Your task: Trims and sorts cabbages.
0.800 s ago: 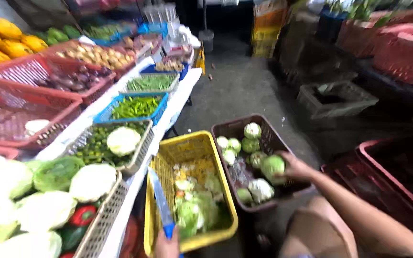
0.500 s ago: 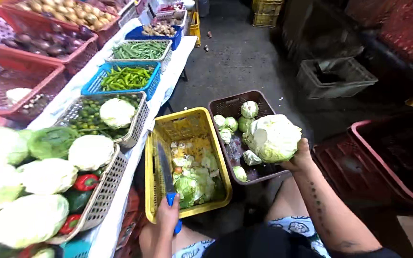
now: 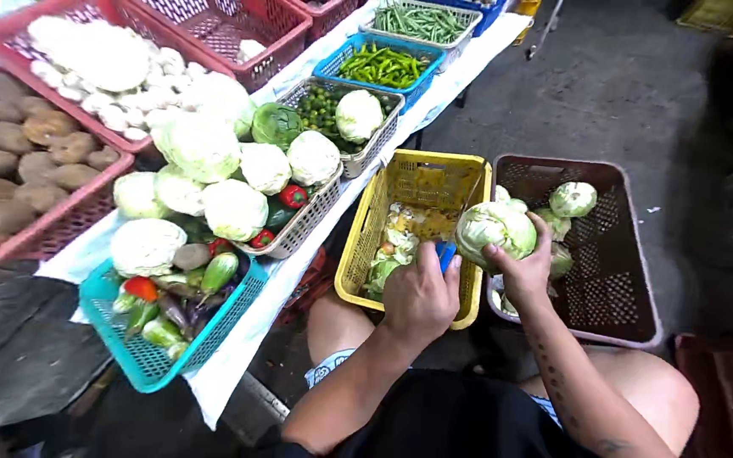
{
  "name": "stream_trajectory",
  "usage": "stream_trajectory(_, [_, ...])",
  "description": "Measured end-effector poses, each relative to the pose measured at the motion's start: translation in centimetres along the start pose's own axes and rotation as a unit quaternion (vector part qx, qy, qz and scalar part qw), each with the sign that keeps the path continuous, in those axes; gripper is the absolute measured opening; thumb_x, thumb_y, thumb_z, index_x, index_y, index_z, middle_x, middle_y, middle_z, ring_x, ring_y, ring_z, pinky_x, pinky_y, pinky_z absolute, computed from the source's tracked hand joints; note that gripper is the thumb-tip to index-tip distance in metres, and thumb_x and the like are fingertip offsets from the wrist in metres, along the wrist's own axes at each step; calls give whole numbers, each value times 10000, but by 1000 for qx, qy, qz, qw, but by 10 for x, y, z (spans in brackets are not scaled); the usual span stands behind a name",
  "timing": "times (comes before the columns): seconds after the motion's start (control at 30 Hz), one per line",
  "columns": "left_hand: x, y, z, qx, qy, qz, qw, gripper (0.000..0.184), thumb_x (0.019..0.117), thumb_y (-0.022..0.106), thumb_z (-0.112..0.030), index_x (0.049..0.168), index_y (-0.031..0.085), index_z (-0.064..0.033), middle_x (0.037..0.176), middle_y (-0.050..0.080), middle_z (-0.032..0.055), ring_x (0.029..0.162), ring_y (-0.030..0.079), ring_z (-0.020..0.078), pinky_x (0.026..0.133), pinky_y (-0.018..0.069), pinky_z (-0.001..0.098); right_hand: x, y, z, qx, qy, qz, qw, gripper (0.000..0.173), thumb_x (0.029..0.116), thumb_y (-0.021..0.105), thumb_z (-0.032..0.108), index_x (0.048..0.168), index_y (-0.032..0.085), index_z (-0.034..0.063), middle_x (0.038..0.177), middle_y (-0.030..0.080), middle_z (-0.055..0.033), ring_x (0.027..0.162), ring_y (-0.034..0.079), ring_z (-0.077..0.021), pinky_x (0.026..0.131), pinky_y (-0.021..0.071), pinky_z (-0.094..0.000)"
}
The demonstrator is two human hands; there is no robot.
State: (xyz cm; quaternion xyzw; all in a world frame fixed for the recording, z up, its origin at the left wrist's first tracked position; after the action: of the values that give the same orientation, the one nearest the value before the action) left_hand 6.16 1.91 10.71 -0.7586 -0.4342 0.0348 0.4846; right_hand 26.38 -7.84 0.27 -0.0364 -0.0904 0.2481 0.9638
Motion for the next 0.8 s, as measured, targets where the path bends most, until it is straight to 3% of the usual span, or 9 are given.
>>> stream_trajectory(0.17, [-12,57,39,93,-146,338,925,488,1100,365,-439,1386,493,-65,1040,720,165,994,718,363,849,564,553,-4,7,2,-43,8,11,999,1132,586,929,446,1524,386,120,1445,501,-162,1265,566,-206,1024,533,-400])
stream_trajectory(0.27, [-11,45,41,95,-162,390,901,484,1098,377,-443,1396,504,-83,1087,709,164,1057,695,352,898,542,549,-11,12,-12,-34,14,22,999,1106,604,910,459,1511,387,103,1427,521,-153,1252,580,-187,1017,542,-378])
stream_trajectory(0.33, [-5,19,28,78,-139,337,928,458,1098,395,-439,1325,550,-73,997,710,157,980,706,348,848,549,546,-13,11,-13,-42,6,25,999,1128,586,921,467,1514,385,115,1432,514,-149,1264,569,-190,1028,533,-385])
stream_trajectory(0.43, [14,-47,4,-14,-10,23,1000,357,1039,534,-354,1154,625,-28,697,640,55,588,647,210,523,540,426,-2,16,-8,-78,-13,40,996,1156,564,929,504,1523,391,145,1444,493,-158,1295,540,-220,1052,510,-426])
stream_trajectory(0.57, [27,-81,-6,-117,40,-164,979,403,1064,503,-329,1255,529,25,839,647,43,681,629,88,574,562,286,3,17,-10,-70,-10,44,997,1149,570,937,471,1528,386,159,1456,480,-158,1292,543,-224,1039,520,-425])
stream_trajectory(0.63, [7,-24,23,-55,-50,-29,997,418,1055,509,-345,1232,552,31,790,663,90,666,669,197,595,585,401,4,20,-7,-68,-17,46,997,1153,573,937,478,1530,383,152,1462,483,-150,1296,545,-214,1043,522,-414])
stream_trajectory(0.67, [-11,20,46,-13,-123,140,982,449,1070,473,-394,1287,540,-6,857,699,140,778,718,296,699,595,508,5,22,-5,-76,-20,47,996,1155,571,935,493,1528,386,153,1460,487,-147,1299,543,-210,1050,518,-410])
stream_trajectory(0.73, [-48,83,87,20,-209,393,895,491,1081,434,-429,1381,511,-48,1099,697,208,1047,695,386,889,548,604,7,27,-4,-100,-27,61,993,1155,573,934,497,1528,392,139,1465,473,-162,1323,507,-232,1086,473,-425])
stream_trajectory(0.8, [-46,86,95,30,-237,446,863,487,1087,427,-428,1402,507,-64,1178,677,200,1118,673,368,933,539,584,11,31,-12,-97,-8,71,993,1118,591,926,461,1521,397,137,1464,489,-158,1314,530,-218,1076,494,-412])
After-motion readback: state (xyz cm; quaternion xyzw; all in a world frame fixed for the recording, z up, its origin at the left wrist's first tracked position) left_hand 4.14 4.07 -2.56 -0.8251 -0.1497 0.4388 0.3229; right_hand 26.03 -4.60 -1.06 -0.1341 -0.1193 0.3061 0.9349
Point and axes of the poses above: each hand's wrist, its own x-axis towards the middle knuckle, its own y-axis out of the palm, z = x × y, the point moved 6 cm from there along x, towards the middle knuckle
